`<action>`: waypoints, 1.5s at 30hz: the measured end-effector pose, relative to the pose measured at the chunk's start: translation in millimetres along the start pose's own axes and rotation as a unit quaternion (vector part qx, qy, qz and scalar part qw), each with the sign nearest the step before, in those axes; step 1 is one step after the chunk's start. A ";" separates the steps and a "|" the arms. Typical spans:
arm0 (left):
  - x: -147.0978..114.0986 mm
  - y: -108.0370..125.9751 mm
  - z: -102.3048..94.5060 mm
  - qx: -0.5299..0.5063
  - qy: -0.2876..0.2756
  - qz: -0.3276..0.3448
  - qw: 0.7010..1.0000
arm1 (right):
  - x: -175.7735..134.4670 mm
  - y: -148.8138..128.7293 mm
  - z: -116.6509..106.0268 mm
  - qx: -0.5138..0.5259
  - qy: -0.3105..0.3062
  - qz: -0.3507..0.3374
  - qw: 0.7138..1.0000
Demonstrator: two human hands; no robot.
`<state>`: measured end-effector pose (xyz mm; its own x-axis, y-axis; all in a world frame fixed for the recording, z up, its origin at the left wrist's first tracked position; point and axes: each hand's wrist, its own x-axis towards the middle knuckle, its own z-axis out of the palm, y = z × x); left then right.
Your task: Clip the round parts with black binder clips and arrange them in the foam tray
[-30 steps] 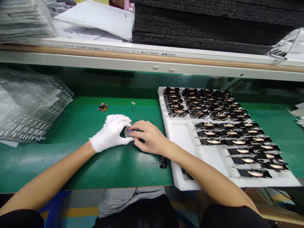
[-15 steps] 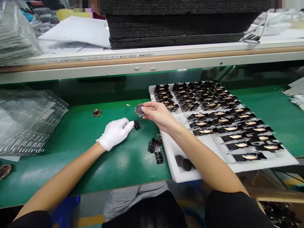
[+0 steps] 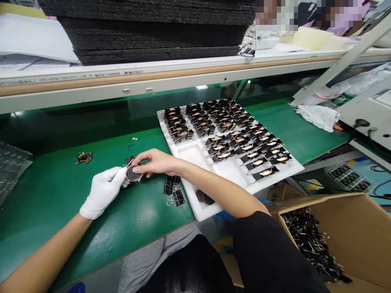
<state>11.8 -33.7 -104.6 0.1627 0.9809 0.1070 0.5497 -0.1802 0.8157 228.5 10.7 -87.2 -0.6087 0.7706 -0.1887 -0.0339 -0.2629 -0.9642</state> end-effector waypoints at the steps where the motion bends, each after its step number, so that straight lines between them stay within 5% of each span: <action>1: 0.9 1.6 -0.4 0.011 -0.012 -0.012 1.000 | -0.2 0.7 -0.3 -0.025 -0.002 -0.010 1.000; 5: 6.4 7.0 -7.2 0.108 -0.038 -0.072 0.991 | -1.7 -1.1 -2.0 -0.071 -0.022 -0.020 0.997; 8: 9.2 10.0 -14.5 0.172 -0.111 -0.104 0.973 | -2.9 -4.3 -2.9 -0.101 -0.042 -0.027 0.994; 13: 4.9 8.3 -17.6 0.092 -0.178 -0.038 0.979 | -7.1 -5.0 -3.4 -0.144 -0.068 -0.052 0.986; 19: 3.4 -5.1 -11.9 -0.005 -0.144 -0.042 0.989 | -11.0 -7.4 -3.6 -0.078 -0.063 -0.018 0.995; 26: 0.4 -3.2 -11.8 -0.023 -0.102 -0.056 0.993 | -7.6 -9.0 2.9 0.115 0.165 -0.004 0.979; 45: -2.6 -2.4 -8.9 0.007 -0.097 -0.011 0.995 | -2.6 3.9 11.1 0.056 0.170 -0.052 0.983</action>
<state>2.7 -35.1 -101.8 0.3052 0.9520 -0.0248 0.5666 -0.1606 0.8082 221.1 1.2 -88.4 -0.2986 0.9408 -0.1606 -0.1807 -0.2209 -0.9584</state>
